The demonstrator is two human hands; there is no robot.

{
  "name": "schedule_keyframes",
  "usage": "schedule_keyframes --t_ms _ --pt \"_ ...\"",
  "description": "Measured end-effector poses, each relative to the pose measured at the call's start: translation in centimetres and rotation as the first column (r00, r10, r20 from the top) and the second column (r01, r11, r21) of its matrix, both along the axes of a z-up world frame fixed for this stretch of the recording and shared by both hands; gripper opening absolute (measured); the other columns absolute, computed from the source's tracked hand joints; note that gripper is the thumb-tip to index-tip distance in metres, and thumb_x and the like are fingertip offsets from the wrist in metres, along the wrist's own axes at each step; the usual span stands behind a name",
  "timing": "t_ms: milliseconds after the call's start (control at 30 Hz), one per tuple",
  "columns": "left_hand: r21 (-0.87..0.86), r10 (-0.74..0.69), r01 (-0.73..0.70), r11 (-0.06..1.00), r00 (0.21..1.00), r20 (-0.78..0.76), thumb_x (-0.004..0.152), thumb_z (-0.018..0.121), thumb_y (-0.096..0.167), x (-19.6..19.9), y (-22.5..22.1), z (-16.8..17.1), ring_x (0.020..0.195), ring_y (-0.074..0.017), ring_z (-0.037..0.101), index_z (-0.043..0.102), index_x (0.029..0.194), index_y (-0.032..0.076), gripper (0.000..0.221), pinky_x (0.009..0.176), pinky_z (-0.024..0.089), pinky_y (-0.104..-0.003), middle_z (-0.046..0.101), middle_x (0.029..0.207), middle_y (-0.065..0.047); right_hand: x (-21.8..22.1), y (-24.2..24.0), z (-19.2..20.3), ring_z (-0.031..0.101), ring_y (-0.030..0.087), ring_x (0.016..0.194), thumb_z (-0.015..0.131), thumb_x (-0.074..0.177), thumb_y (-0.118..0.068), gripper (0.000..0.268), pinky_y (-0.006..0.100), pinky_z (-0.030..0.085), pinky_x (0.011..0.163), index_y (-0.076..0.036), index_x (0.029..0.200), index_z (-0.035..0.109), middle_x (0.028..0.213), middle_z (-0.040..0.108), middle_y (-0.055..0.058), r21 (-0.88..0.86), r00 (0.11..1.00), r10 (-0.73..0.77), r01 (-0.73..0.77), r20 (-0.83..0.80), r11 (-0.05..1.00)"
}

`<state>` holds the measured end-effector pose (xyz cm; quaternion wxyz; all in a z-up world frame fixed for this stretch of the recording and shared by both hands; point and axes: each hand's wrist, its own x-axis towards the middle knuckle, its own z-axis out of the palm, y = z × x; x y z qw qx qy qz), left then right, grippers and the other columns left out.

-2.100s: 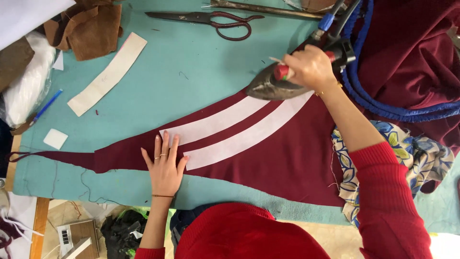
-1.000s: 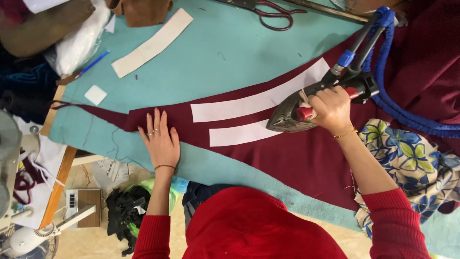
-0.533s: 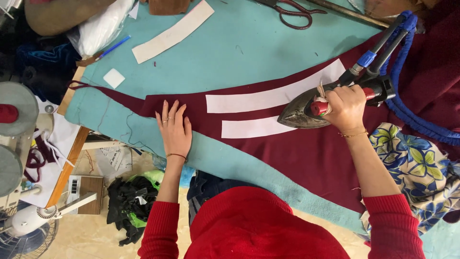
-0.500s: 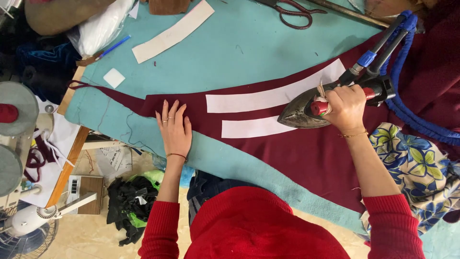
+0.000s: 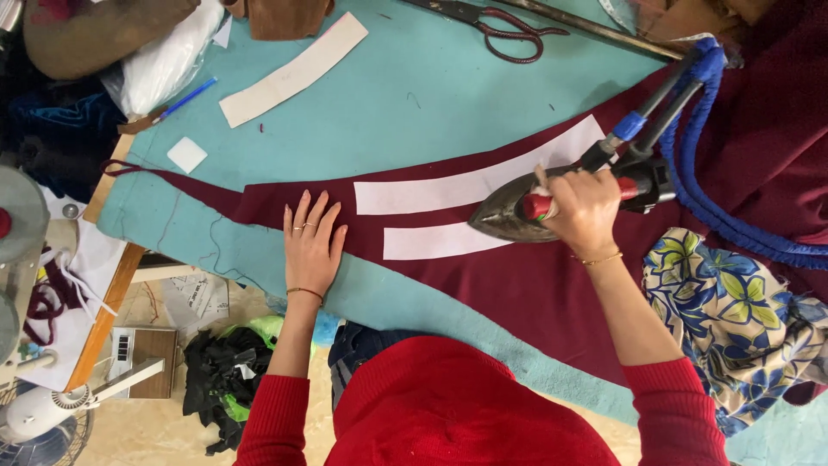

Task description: Using a professional steam iron to press white decorative or structural strips onto a maroon fabric piece on an industrial ironing table.

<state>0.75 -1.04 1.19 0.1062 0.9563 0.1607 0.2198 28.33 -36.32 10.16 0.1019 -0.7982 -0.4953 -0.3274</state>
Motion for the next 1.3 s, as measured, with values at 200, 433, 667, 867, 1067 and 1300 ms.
schedule_keyframes --t_ms 200,433,667,867,1067,1300 --pt "-0.007 -0.050 0.050 0.999 0.998 -0.044 0.105 0.058 0.040 0.2 -0.1 0.2 0.152 -0.0240 0.035 0.061 0.140 0.023 0.039 0.125 0.025 -0.053 0.050 0.157 0.001 -4.0 2.7 1.3 0.054 0.021 0.058 0.070 0.076 -0.020 0.008 0.036 0.044 0.064 -0.019 0.080 0.063 0.063 0.048 -0.001 -0.065 0.997 0.040 -0.045 -0.067 0.997" --pt "0.007 0.121 -0.121 0.993 0.990 -0.070 0.108 0.056 0.039 0.3 0.1 0.0 0.150 -0.0244 0.037 0.058 0.143 0.021 0.039 0.123 0.022 -0.058 0.049 0.159 0.000 -9.6 8.2 1.5 0.052 0.021 0.055 0.062 0.074 -0.012 0.008 0.036 0.043 0.059 -0.020 0.077 0.061 0.062 0.046 0.000 -0.034 0.998 0.018 -0.020 -0.055 0.999" --pt "-0.041 0.215 -0.220 0.975 0.972 -0.097 0.108 0.056 0.041 0.5 0.1 -0.1 0.152 -0.0272 0.031 0.054 0.145 0.017 0.044 0.122 0.013 -0.065 0.044 0.162 -0.003 -12.1 13.2 -0.6 0.052 0.019 0.055 0.046 0.092 -0.018 0.019 0.030 0.044 0.062 -0.019 0.079 0.060 0.063 0.044 0.000 0.058 1.000 -0.003 0.004 -0.022 0.998" --pt "-0.054 0.220 -0.226 0.973 0.970 -0.105 0.108 0.055 0.041 0.5 0.1 -0.1 0.153 -0.0266 0.028 0.051 0.146 0.016 0.046 0.122 0.012 -0.064 0.040 0.164 -0.003 -12.3 13.7 -0.6 0.053 0.018 0.055 0.041 0.099 -0.021 0.028 0.030 0.045 0.063 -0.018 0.081 0.061 0.064 0.045 -0.001 0.059 1.000 -0.015 0.015 -0.009 0.998" --pt "-0.052 0.219 -0.225 0.973 0.971 -0.098 0.108 0.056 0.040 0.5 0.1 0.0 0.153 -0.0272 0.029 0.052 0.146 0.015 0.046 0.122 0.011 -0.063 0.041 0.163 -0.003 -12.2 13.8 -0.3 0.053 0.018 0.056 0.049 0.093 -0.014 0.019 0.029 0.045 0.063 -0.018 0.079 0.061 0.063 0.043 0.000 0.073 1.000 -0.017 0.017 0.010 0.997" --pt "-0.069 0.211 -0.219 0.973 0.972 -0.104 0.107 0.056 0.040 0.6 0.2 0.2 0.152 -0.0265 0.030 0.052 0.146 0.015 0.046 0.123 0.011 -0.063 0.041 0.162 -0.002 -12.5 14.1 1.4 0.052 0.019 0.054 0.052 0.090 -0.011 0.017 0.030 0.045 0.061 -0.017 0.076 0.060 0.063 0.044 0.000 0.098 0.999 -0.023 0.021 0.023 0.995"
